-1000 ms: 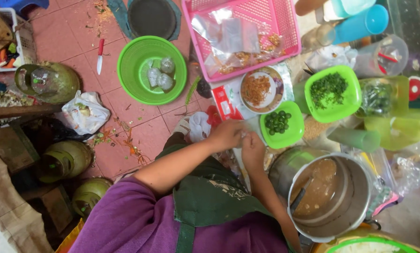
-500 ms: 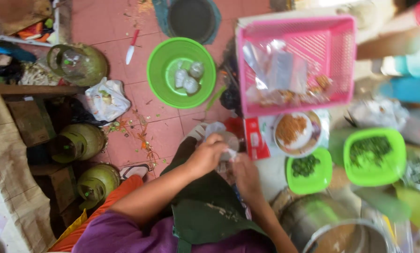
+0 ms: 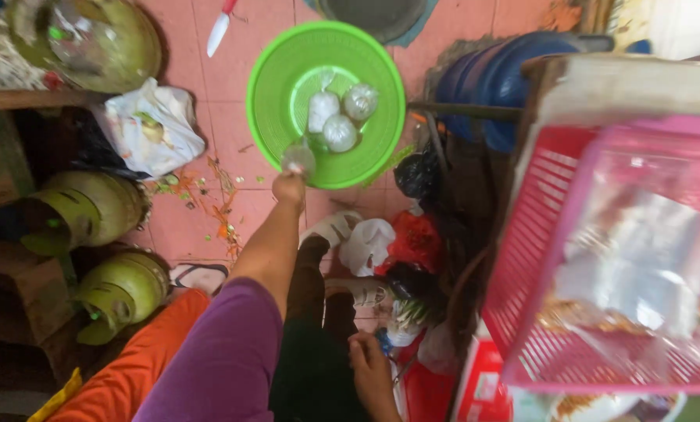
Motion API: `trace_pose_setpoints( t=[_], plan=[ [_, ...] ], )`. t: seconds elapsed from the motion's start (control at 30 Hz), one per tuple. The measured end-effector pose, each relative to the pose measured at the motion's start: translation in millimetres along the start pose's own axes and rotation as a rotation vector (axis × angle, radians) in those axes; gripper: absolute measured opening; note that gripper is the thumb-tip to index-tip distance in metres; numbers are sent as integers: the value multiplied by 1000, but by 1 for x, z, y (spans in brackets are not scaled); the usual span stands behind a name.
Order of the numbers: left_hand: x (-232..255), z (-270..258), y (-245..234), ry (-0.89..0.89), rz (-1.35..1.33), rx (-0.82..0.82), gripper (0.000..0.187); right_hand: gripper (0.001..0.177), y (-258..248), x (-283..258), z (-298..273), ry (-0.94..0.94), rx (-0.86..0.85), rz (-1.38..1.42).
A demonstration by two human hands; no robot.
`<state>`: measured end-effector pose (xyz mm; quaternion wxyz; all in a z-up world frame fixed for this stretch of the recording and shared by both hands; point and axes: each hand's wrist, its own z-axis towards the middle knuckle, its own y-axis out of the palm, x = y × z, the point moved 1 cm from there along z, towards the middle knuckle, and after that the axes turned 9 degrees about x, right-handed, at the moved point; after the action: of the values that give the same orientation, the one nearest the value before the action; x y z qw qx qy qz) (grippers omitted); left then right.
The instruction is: Packing soup, chopped onions, herbs, and fried shallots into plastic bags for takeout orders.
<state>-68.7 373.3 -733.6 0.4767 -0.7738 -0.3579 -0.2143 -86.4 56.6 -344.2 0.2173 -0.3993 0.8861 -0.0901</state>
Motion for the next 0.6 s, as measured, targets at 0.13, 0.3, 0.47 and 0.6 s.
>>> trace_pose_setpoints(
  t=[0.13,0.3,0.47,0.6],
  plan=[
    [8,32,23,-523,-326,40,16,19,18,51,26,125,-11,90],
    [-5,70,42,-514,-518,60,17,17,24,77,26,70,-17,213],
    [-19,117,55,-395,-344,-3,19,16,31,112,54,119,5,202],
    [3,108,48,-197,-210,181,19,16,30,87,42,73,9,182]
  ],
)
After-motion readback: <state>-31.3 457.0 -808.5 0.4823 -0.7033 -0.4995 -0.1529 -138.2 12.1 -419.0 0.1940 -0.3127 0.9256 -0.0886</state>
